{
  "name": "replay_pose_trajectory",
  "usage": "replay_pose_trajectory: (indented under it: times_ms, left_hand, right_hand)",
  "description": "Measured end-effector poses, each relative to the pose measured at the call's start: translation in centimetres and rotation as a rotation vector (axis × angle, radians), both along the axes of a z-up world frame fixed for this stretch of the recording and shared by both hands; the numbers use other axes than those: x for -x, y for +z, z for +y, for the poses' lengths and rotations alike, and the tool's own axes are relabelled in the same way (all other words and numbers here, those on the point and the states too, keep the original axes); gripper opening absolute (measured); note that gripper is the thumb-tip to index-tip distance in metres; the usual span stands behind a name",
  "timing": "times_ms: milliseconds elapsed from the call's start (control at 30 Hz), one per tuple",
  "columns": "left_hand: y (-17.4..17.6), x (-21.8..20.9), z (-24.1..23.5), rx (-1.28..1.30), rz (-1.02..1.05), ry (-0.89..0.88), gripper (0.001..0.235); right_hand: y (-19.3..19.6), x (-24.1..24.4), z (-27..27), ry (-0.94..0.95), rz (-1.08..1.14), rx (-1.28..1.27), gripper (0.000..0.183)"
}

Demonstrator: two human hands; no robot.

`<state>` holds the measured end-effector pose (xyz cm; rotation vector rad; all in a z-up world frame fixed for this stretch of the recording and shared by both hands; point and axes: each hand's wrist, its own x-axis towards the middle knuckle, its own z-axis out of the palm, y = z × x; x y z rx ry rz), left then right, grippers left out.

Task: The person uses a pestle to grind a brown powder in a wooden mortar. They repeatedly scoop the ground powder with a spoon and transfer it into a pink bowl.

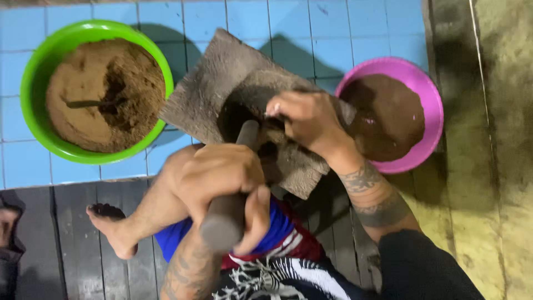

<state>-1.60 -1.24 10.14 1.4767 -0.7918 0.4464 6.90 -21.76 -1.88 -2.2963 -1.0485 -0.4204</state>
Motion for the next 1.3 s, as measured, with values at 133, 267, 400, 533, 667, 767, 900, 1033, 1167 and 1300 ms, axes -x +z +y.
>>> replay_pose_trajectory:
  times_ms: [133, 267, 400, 533, 667, 767, 900, 1033, 1167, 1300]
  left_hand:
    - [-4.1, -3.6, 1.3, -0.086, -0.33, -0.499, 0.014]
    - [-9.1, -2.5, -1.4, 0.153, 0.157, 0.016, 0.026]
    - [-5.0, -1.1, 0.5, 0.024, 0.252, 0.019, 0.023]
    - [0.9, -0.5, 2.6, -0.191, 0.069, -0.15, 0.02]
    - [-6.4, -1.2, 1.3, -0.044, 0.168, 0.081, 0.028]
    - [-10.8, -2.2, 0.3, 0.151, 0.2, 0.119, 0.029]
    - [-6.3, -1.2, 1.8, 0.078, 0.231, 0.05, 0.033]
    - [-5.1, -0.9, 1.6, 0.084, 0.139, -0.103, 0.027]
    - [-8.7, -2.6, -0.2, 0.156, -0.008, -0.144, 0.024]
    - [-10.3, -3.5, -0.3, 0.228, 0.13, -0.009, 0.031]
  right_hand:
    - [1.4, 0.8, 0.7, -0.159, -0.073, -0.174, 0.028]
    - [-1.0, 0.3, -0.2, -0.377, -0.086, -0.175, 0.013]
    - [3.2, 1.9, 0.7, -0.199, 0.475, 0.136, 0.039]
    - [0.1, 1.4, 0.0, -0.145, 0.256, 0.079, 0.027]
    - [0.3, 0.8, 0.3, -0.216, 0.107, -0.105, 0.028]
    - [0.4, 0.8, 0.3, -0.174, 0.164, -0.101, 0.033]
    - [5.2, 2.2, 2.0, -0.061, 0.396, 0.077, 0.044]
    - [-1.2, 1.2, -0.6, -0.101, 0.302, -0.03, 0.039]
    - [-1.1, 0.3, -0.9, -0.329, -0.084, -0.133, 0.023]
    - [-0.7, 0.8, -1.0, -0.341, 0.0, 0.016, 0.026]
